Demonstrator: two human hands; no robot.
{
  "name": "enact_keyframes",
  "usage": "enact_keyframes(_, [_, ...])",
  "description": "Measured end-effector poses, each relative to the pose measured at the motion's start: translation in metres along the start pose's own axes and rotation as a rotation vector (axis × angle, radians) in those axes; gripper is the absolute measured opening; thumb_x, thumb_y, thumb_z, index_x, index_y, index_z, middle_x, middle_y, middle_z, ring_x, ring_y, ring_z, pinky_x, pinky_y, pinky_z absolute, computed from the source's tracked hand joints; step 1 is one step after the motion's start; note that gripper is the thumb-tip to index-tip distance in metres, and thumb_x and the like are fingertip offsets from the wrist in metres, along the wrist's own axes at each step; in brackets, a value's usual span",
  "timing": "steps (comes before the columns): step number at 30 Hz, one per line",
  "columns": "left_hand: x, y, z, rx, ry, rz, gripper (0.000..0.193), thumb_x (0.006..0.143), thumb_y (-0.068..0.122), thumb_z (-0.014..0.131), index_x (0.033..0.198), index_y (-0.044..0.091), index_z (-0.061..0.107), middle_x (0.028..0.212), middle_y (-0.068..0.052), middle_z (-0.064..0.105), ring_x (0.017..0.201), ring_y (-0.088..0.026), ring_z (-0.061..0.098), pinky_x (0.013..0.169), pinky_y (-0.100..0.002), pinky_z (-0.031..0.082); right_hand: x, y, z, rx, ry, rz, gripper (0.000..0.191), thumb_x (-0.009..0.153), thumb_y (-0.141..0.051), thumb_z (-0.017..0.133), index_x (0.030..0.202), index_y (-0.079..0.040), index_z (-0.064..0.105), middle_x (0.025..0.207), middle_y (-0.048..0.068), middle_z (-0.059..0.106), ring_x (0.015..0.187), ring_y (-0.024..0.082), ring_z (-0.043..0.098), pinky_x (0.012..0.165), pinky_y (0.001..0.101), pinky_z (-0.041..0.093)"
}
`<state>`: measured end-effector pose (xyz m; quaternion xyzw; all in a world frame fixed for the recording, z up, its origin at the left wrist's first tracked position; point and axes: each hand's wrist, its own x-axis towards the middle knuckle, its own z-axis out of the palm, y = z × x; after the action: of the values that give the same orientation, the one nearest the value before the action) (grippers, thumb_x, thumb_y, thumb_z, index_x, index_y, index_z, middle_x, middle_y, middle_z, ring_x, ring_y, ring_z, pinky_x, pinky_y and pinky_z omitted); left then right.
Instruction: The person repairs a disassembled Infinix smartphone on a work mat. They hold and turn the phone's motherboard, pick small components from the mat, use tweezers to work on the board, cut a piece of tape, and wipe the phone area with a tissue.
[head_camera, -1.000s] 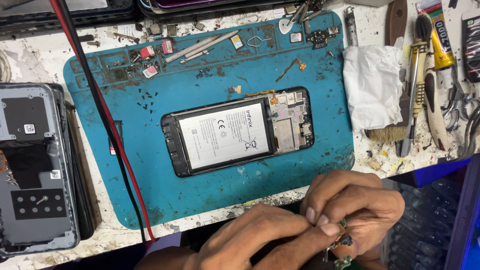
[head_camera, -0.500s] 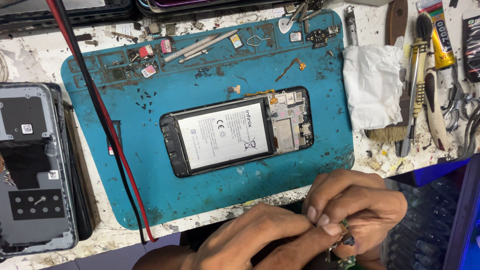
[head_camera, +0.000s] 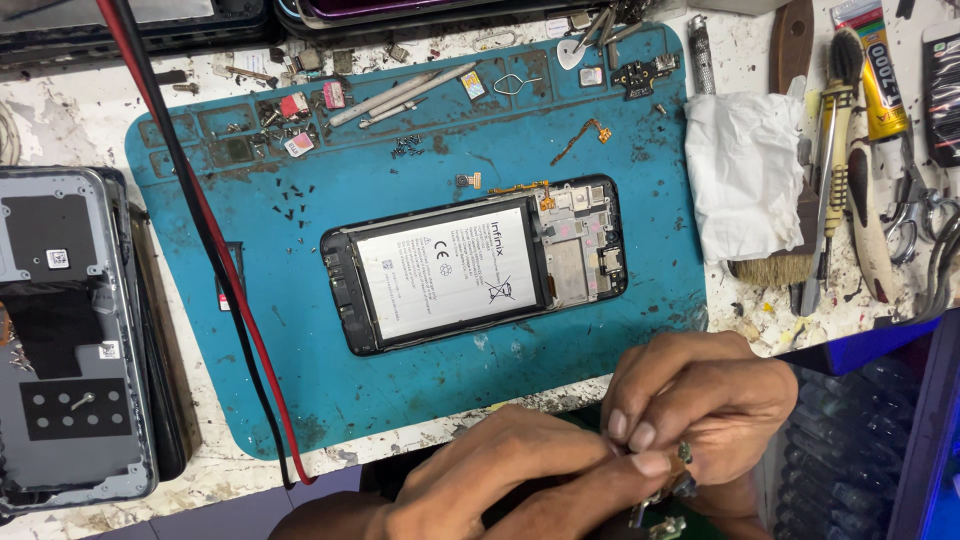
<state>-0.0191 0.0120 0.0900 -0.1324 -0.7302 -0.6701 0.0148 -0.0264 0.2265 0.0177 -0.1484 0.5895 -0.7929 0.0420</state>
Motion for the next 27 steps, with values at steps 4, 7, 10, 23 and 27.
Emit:
enact_keyframes(4, [0.001, 0.000, -0.001, -0.026, -0.012, -0.025, 0.029, 0.084, 0.003, 0.081, 0.112, 0.005, 0.075, 0.095, -0.007, 0.070, 0.087, -0.019, 0.079, 0.083, -0.033, 0.067, 0.000, 0.001, -0.001, 0.034, -0.015, 0.001, 0.018, 0.084, -0.010, 0.086, 0.080, 0.003, 0.073, 0.081, 0.014, 0.072, 0.068, 0.021, 0.074, 0.060, 0.0317, 0.063])
enact_keyframes(7, [0.000, -0.001, -0.001, -0.022, -0.017, -0.022, 0.029, 0.084, 0.003, 0.081, 0.112, 0.005, 0.075, 0.095, -0.008, 0.070, 0.087, -0.020, 0.079, 0.083, -0.034, 0.067, -0.006, 0.001, 0.002, 0.002, 0.034, 0.025, 0.016, 0.084, -0.004, 0.089, 0.082, 0.001, 0.074, 0.082, 0.014, 0.072, 0.066, 0.020, 0.073, 0.059, 0.0300, 0.062])
enact_keyframes(10, [-0.001, 0.001, 0.000, -0.017, -0.007, -0.033, 0.029, 0.083, 0.003, 0.080, 0.111, 0.005, 0.075, 0.094, -0.008, 0.070, 0.087, -0.020, 0.079, 0.083, -0.034, 0.067, -0.009, 0.002, 0.002, 0.032, 0.035, 0.038, 0.016, 0.085, -0.004, 0.088, 0.081, 0.001, 0.074, 0.083, 0.014, 0.072, 0.065, 0.020, 0.072, 0.058, 0.0298, 0.062])
enact_keyframes(23, [-0.001, 0.000, 0.003, -0.046, 0.006, -0.047, 0.026, 0.087, 0.002, 0.080, 0.112, 0.005, 0.075, 0.093, -0.009, 0.071, 0.086, -0.020, 0.078, 0.081, -0.035, 0.068, -0.008, 0.001, 0.003, -0.014, 0.034, 0.035, 0.023, 0.089, -0.015, 0.088, 0.082, -0.001, 0.072, 0.082, 0.012, 0.071, 0.067, 0.019, 0.072, 0.060, 0.0297, 0.061])
enact_keyframes(27, [-0.001, 0.001, 0.004, -0.015, 0.005, -0.055, 0.026, 0.086, 0.002, 0.080, 0.111, 0.006, 0.075, 0.092, -0.009, 0.071, 0.086, -0.020, 0.079, 0.081, -0.035, 0.068, -0.011, 0.000, 0.003, -0.054, 0.058, 0.050, 0.025, 0.090, -0.017, 0.088, 0.081, -0.001, 0.071, 0.084, 0.011, 0.071, 0.067, 0.018, 0.071, 0.059, 0.0301, 0.062])
